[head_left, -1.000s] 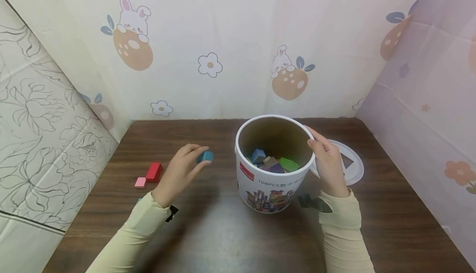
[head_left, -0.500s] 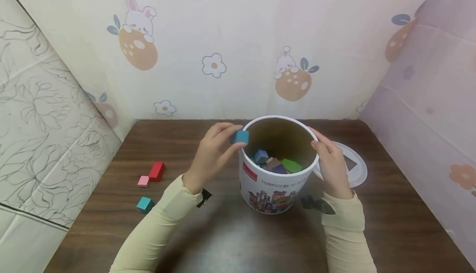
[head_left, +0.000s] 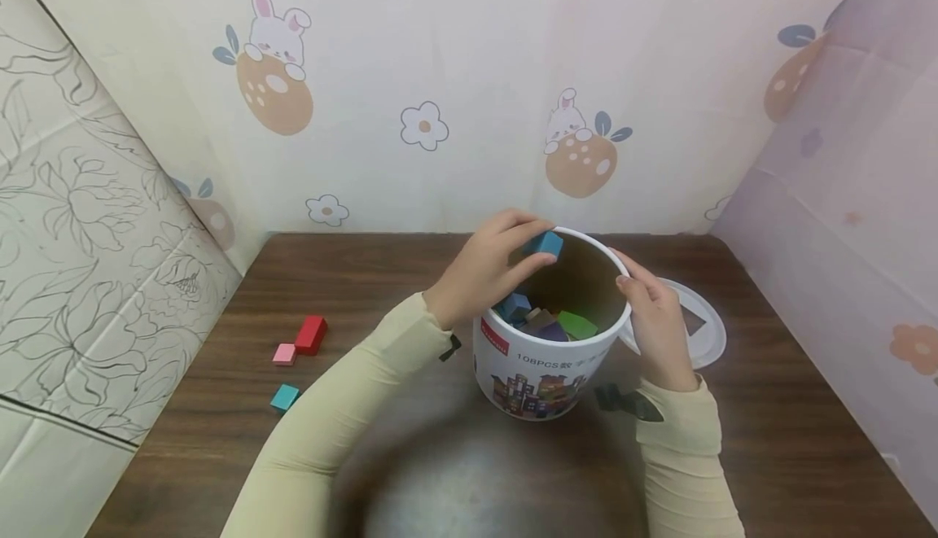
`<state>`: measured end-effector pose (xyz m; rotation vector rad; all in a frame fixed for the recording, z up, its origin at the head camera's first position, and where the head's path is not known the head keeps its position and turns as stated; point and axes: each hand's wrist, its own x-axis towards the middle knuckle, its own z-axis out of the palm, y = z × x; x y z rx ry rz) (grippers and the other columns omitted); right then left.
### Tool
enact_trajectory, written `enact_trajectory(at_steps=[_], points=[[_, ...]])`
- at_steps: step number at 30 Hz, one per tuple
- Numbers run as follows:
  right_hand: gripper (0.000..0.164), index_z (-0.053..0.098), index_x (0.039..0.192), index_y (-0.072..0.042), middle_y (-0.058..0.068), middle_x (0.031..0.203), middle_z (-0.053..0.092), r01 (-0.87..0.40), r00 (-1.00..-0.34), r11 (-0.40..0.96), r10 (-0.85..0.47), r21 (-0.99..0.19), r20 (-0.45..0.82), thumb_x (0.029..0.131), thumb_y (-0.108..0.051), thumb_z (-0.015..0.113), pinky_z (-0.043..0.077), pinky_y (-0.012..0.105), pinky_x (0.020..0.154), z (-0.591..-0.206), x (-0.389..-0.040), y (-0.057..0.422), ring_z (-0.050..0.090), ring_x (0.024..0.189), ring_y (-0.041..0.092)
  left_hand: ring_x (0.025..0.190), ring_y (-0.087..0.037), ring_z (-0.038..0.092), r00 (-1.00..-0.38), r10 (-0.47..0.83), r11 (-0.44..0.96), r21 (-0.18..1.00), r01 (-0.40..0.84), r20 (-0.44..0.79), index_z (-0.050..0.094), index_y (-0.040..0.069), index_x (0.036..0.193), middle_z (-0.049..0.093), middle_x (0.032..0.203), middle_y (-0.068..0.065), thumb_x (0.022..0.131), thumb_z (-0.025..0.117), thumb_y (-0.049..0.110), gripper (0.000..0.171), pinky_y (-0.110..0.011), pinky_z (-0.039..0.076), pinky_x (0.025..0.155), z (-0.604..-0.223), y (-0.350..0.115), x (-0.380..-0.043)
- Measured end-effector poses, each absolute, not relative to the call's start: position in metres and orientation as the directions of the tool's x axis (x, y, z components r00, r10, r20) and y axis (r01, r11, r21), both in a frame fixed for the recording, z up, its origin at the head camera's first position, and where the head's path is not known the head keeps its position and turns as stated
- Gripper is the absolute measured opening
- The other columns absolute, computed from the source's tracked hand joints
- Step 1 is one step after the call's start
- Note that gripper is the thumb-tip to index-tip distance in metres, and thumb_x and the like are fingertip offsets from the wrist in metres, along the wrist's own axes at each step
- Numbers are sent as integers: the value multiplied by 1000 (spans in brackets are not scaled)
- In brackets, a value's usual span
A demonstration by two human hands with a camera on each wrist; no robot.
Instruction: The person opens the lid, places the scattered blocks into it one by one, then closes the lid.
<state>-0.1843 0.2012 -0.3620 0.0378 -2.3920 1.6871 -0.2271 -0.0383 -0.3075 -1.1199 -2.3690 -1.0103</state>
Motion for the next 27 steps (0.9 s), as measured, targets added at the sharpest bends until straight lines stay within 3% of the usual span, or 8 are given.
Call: enact_trajectory(at_steps=[10, 20, 27], points=[[43, 50, 144, -27, 3, 150, 48, -131, -981, 328, 94, -936, 171, 105, -37, 37, 30, 67, 110, -362, -184, 201, 40, 141, 31, 114, -13, 58, -699, 644, 556, 437, 707, 311, 62, 10, 129, 64, 125, -1, 88, 72, 31, 47, -24, 50, 100, -300, -20, -239], [42, 50, 144, -27, 3, 150, 48, -128, -980, 327, 102, -936, 170, 105, -36, 37, 32, 66, 109, -362, -184, 201, 41, 140, 30, 113, -11, 59, -688, 709, 638, 275, 720, 155, 64, 12, 129, 65, 126, -1, 90, 71, 33, 45, -23, 49, 102, -297, -10, -240], [42, 50, 144, -27, 2, 150, 48, -131, -979, 332, 104, -934, 174, 105, -36, 37, 31, 66, 110, -361, -184, 201, 41, 140, 30, 112, -11, 60, -661, 738, 618, 253, 744, 139, 63, 11, 129, 65, 124, -1, 91, 70, 34, 45, -21, 48, 101, -299, -10, -240]])
